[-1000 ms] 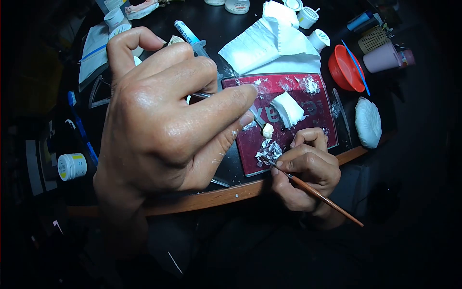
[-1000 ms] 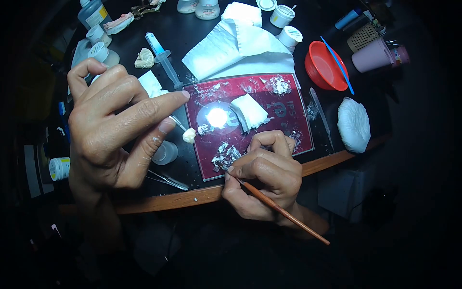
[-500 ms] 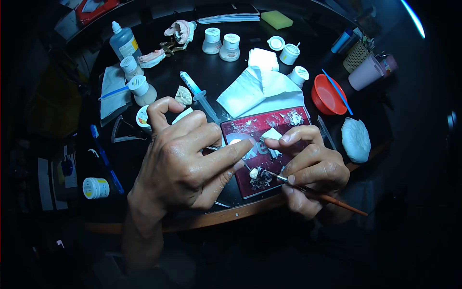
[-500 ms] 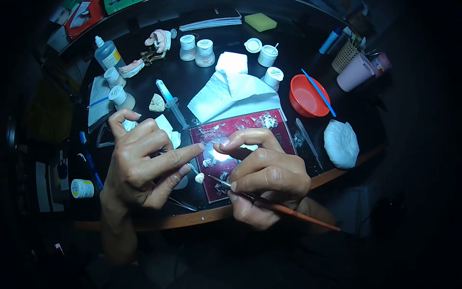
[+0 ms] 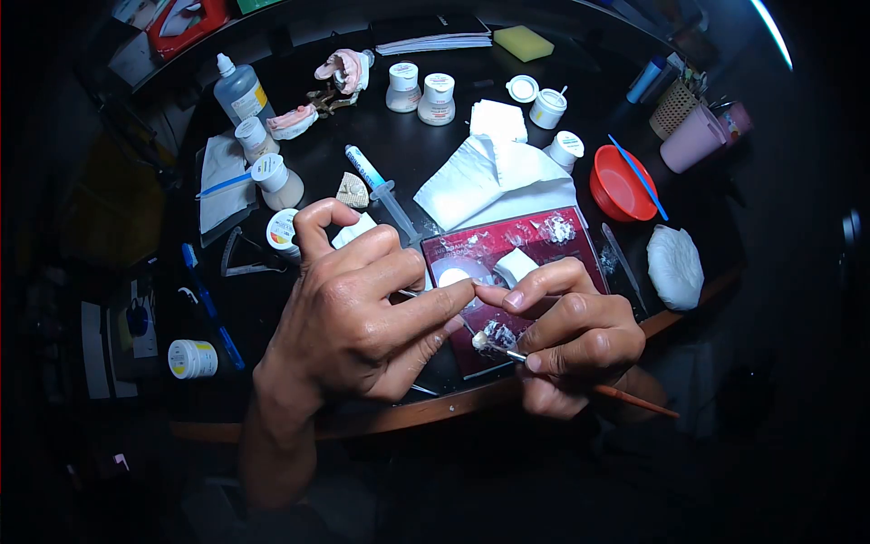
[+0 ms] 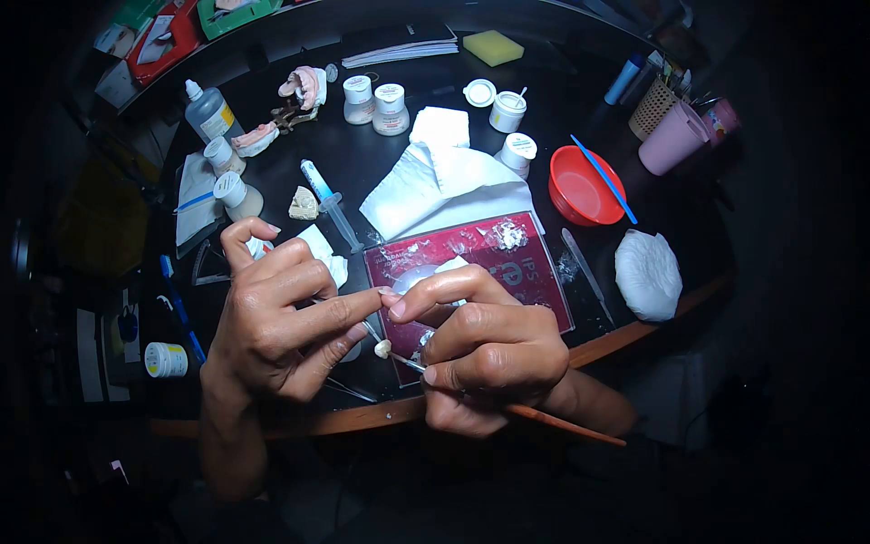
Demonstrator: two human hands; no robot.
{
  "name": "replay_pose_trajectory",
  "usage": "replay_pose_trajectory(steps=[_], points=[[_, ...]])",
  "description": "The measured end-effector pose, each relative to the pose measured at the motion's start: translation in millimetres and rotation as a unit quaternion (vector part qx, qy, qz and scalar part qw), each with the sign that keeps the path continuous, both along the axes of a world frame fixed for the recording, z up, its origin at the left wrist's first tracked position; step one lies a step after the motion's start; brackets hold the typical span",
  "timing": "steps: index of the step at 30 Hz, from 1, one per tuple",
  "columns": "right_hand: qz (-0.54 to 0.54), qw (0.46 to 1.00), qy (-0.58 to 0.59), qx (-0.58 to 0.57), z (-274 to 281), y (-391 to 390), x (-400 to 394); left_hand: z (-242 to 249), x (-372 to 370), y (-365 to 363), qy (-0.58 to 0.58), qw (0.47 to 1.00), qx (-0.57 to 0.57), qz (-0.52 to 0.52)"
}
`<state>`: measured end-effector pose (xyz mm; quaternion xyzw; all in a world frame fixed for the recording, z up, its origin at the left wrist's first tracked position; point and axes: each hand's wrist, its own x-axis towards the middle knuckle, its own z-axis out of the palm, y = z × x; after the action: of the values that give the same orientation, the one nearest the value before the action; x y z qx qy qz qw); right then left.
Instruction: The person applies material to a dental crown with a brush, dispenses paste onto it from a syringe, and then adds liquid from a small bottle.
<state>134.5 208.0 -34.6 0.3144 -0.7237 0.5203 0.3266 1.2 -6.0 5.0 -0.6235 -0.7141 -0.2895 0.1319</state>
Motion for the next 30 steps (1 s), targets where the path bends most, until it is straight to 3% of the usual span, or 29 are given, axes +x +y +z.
replay_pose_trajectory(steps=[30], points=[[-0.014, 1.0, -0.007, -0.023, 4.4, -3.7, 0.9, 0.2, -1.1, -0.8, -0.017, 1.0, -0.006, -0.009]])
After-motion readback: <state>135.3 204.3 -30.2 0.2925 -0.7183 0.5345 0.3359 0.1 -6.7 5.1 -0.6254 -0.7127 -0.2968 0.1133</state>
